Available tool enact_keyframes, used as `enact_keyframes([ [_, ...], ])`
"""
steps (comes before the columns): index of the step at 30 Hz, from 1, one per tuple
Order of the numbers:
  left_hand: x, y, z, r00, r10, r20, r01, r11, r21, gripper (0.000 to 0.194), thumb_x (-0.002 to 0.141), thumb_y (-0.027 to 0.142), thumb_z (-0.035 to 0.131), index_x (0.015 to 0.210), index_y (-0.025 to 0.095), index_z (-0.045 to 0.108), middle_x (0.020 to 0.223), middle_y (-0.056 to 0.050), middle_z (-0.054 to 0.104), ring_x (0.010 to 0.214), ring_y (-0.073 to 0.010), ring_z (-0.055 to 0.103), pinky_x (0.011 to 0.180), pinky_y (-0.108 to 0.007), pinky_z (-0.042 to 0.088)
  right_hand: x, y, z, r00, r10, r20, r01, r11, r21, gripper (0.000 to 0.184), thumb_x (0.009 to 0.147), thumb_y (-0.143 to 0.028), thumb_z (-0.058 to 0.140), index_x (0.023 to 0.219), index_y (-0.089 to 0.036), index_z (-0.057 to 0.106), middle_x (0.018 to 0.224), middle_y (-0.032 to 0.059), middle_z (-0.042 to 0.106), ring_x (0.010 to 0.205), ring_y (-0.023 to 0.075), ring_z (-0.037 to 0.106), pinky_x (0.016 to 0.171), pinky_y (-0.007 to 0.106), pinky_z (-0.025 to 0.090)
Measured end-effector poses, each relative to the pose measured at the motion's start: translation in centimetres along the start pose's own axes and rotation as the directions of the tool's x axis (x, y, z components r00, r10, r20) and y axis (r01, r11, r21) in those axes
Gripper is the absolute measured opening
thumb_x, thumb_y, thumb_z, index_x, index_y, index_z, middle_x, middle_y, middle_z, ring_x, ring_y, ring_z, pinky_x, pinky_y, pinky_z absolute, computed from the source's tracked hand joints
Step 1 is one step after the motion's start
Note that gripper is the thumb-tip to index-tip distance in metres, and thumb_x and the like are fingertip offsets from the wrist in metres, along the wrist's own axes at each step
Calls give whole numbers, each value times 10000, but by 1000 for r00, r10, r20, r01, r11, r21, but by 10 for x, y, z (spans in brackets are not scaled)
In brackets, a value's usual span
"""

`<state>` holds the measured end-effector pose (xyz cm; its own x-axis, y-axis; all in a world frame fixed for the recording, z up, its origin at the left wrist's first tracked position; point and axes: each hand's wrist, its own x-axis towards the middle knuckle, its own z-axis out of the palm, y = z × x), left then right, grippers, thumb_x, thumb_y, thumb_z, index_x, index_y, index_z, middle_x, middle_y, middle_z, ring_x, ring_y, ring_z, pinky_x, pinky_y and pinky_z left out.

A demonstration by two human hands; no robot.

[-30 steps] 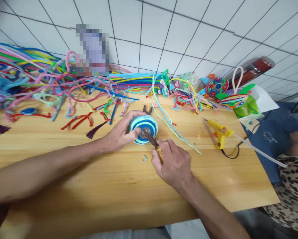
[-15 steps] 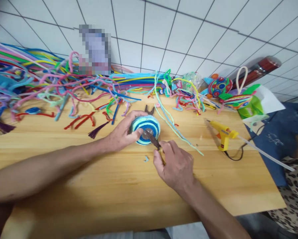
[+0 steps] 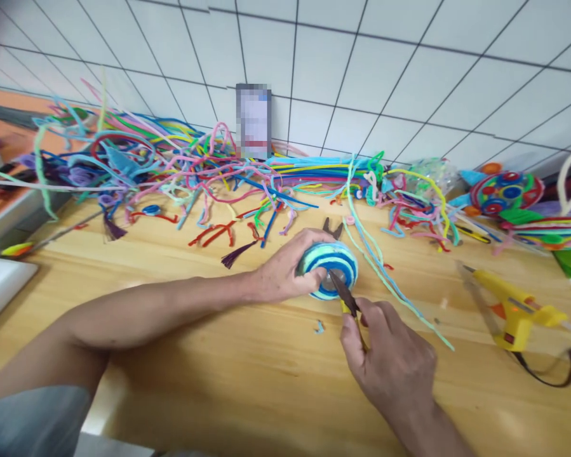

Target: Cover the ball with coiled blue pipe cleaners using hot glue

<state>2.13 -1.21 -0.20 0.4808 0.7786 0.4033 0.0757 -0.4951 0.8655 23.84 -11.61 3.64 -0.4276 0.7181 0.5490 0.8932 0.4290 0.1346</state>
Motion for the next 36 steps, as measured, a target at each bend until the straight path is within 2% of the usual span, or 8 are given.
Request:
enact_keyframes([
  [18,-1,3,-1,1000,13,1,-13,1000,-12,459,960,432,664,1341,206,543,1373,-157,642,1322,-315,622,1156,-524,530,-2,0,-2,1000,-16,-3,16,1000,16,221,1112,-331,490,1036,-185,638,705,-8,706,482,133,629,492,288,381],
  [26,0,4,-1,1000,-18,10,18,1000,-20,453,941,406,693,1338,237,555,1335,-131,660,1282,-317,634,1135,-517,537,1,-1,-3,1000,-7,0,7,1000,19,193,1098,-315,511,1050,-183,644,713,-9,703,502,141,627,512,275,409],
  [36,-2,7,-1,1000,-6,-2,6,1000,8,439,931,301,647,1348,220,536,1366,-138,645,1304,-295,634,1154,-500,540,1,-5,-8,997,31,66,-33,999,26,168,1101,-299,489,1101,-194,620,758,-13,696,581,144,654,564,261,438],
])
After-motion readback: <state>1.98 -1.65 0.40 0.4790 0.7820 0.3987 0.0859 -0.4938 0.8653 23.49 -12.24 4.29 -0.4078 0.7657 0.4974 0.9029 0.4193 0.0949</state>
